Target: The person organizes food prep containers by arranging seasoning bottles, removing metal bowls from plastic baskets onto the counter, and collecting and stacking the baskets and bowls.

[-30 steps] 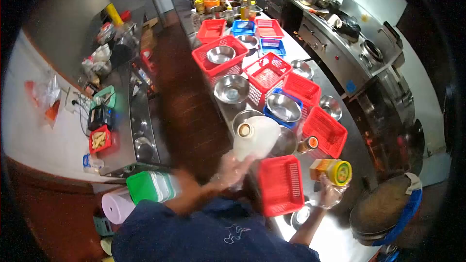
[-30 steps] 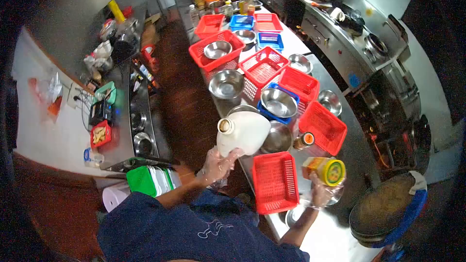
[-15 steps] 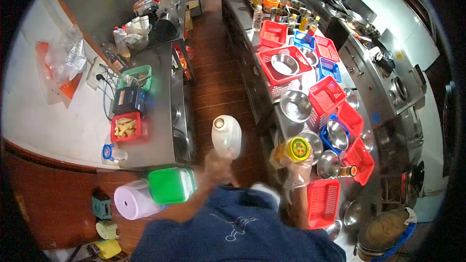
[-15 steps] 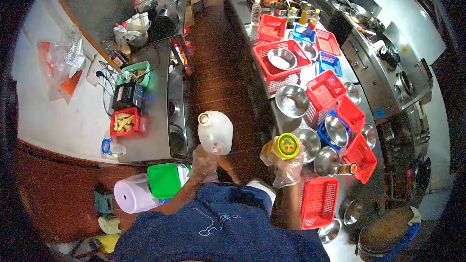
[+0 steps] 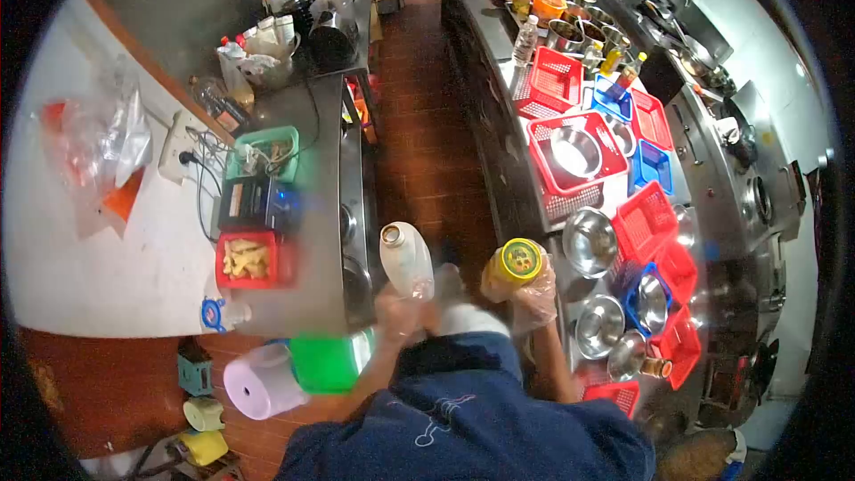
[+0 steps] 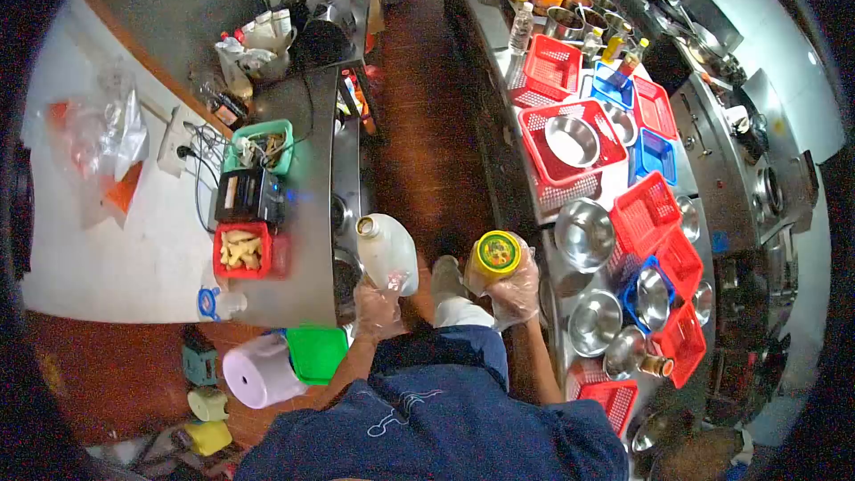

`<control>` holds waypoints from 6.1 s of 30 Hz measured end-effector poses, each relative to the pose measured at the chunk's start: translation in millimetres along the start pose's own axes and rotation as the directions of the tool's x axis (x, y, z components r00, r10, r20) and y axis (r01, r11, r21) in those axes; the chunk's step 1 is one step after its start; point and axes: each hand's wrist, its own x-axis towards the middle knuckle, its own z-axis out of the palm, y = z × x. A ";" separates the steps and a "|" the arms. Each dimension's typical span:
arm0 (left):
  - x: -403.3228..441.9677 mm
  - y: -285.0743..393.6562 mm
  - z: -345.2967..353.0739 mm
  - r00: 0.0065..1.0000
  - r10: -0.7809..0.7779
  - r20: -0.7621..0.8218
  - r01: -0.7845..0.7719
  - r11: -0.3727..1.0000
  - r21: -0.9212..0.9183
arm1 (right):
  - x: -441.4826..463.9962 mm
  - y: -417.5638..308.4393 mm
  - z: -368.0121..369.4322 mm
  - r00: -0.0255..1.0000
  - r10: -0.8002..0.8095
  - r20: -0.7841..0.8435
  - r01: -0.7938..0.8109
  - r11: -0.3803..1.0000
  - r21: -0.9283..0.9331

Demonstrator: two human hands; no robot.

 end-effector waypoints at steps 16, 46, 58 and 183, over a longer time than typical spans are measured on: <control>310.3 60.4 68.4 0.988 -0.155 -0.008 0.155 0.984 0.085 | 288.7 0.3 53.8 0.989 -0.073 0.126 0.115 0.924 -0.365; 859.2 143.3 206.3 0.915 0.072 0.396 -0.084 0.996 0.012 | 785.1 42.4 73.5 0.844 -0.143 -0.517 0.117 0.990 -0.083; 1013.8 195.4 316.1 0.876 0.196 0.440 -0.209 0.978 -0.019 | 981.1 88.2 -14.7 0.370 -0.274 -0.888 -0.027 0.952 -0.305; 751.8 208.9 363.4 0.513 0.582 0.631 -0.542 0.790 -0.289 | 761.7 120.8 -269.0 0.571 -0.415 -0.708 -0.323 0.679 -0.659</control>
